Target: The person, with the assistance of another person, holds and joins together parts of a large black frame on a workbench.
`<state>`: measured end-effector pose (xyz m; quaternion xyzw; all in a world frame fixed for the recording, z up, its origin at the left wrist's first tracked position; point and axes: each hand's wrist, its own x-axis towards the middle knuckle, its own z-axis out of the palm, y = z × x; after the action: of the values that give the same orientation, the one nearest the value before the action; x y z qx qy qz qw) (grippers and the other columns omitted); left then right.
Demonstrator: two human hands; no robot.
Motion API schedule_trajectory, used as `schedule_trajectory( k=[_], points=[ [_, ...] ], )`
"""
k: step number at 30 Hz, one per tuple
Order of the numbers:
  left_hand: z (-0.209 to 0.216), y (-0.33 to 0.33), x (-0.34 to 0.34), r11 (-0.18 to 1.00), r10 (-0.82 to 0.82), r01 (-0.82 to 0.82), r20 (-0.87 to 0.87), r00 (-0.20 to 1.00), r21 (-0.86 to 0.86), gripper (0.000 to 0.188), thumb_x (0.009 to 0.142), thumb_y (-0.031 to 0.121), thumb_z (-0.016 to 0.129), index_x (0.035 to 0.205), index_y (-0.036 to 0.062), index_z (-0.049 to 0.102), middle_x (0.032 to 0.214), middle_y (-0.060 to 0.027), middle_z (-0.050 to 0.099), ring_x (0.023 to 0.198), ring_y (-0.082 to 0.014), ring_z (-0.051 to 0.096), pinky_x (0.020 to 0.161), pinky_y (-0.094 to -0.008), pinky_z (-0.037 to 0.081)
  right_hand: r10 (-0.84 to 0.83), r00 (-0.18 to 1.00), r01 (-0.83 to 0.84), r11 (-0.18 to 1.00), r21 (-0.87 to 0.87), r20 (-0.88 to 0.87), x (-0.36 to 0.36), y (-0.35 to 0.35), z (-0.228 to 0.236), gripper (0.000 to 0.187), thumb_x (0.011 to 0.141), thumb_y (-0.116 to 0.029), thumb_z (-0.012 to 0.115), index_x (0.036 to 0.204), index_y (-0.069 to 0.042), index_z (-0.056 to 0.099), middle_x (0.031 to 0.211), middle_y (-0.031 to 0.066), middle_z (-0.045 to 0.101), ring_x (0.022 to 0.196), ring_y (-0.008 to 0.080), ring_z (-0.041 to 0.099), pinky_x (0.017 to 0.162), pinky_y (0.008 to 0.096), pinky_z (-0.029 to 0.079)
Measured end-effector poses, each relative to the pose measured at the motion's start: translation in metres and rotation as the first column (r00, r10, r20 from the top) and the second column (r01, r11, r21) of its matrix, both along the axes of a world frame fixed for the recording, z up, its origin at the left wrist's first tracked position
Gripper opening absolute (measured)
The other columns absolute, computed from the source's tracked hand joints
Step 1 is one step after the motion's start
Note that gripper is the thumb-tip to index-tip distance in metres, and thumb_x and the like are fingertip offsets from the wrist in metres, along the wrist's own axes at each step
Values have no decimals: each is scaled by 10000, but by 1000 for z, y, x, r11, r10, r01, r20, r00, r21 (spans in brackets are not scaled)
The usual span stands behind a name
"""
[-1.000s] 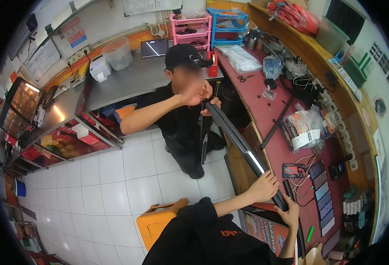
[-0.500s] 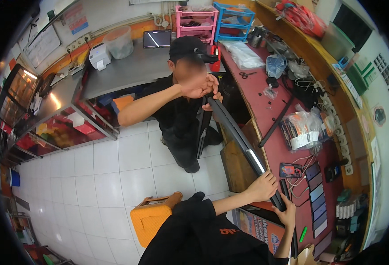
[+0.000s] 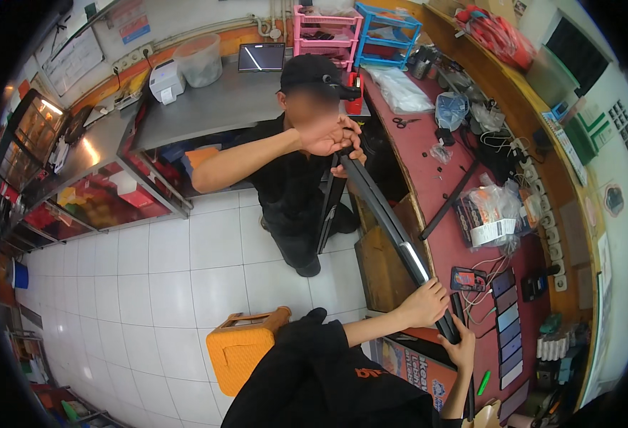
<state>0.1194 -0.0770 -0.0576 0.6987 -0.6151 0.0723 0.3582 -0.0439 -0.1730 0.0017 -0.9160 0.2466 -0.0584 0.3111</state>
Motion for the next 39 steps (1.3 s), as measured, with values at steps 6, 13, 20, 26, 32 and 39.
schedule_trajectory(
  k=[6,13,20,26,32,39],
  points=[
    [-1,0,2,1000,21,-21,-10,1000,-19,253,814,257,545,839,15,609,850,-125,582,901,-271,535,958,-421,351,1,1000,-1,1000,14,-8,3,-1,-1,571,635,-184,767,1148,-5,591,934,202,653,853,300,664,756,337,497],
    [-2,-1,-1,996,19,-18,8,1000,-82,209,791,238,570,818,33,594,853,-109,561,871,-253,518,875,-378,370,15,1000,-15,1000,-4,-6,-5,-7,-7,615,619,-143,760,1160,68,558,834,181,633,757,164,617,716,299,487],
    [-4,-2,0,996,28,-28,-4,1000,-88,210,794,238,564,814,32,597,846,-104,557,877,-250,517,882,-379,365,17,1000,-16,999,-39,13,-4,-6,-7,619,618,-156,757,1162,62,559,816,174,626,744,164,609,710,294,482],
    [-4,-3,0,997,30,-30,3,1000,-68,220,803,246,553,812,31,598,845,-103,555,882,-251,517,892,-384,362,-20,997,23,999,41,-69,4,0,5,619,621,-166,753,1162,64,558,831,178,631,755,166,611,716,297,483],
    [-5,-3,-4,994,36,-36,-4,999,-103,216,803,247,556,806,34,594,843,-107,555,885,-252,519,891,-379,363,17,1000,-17,1000,8,-9,-3,-4,-4,619,616,-138,750,1165,71,555,840,176,635,761,170,613,722,297,485],
    [-5,-2,-2,994,39,-41,-29,999,-103,199,795,230,569,804,32,587,830,-107,555,886,-258,522,871,-375,367,-4,999,5,1000,9,-44,-4,-7,-9,624,615,-126,752,1172,71,551,865,180,645,821,171,634,765,299,487]
  ],
)
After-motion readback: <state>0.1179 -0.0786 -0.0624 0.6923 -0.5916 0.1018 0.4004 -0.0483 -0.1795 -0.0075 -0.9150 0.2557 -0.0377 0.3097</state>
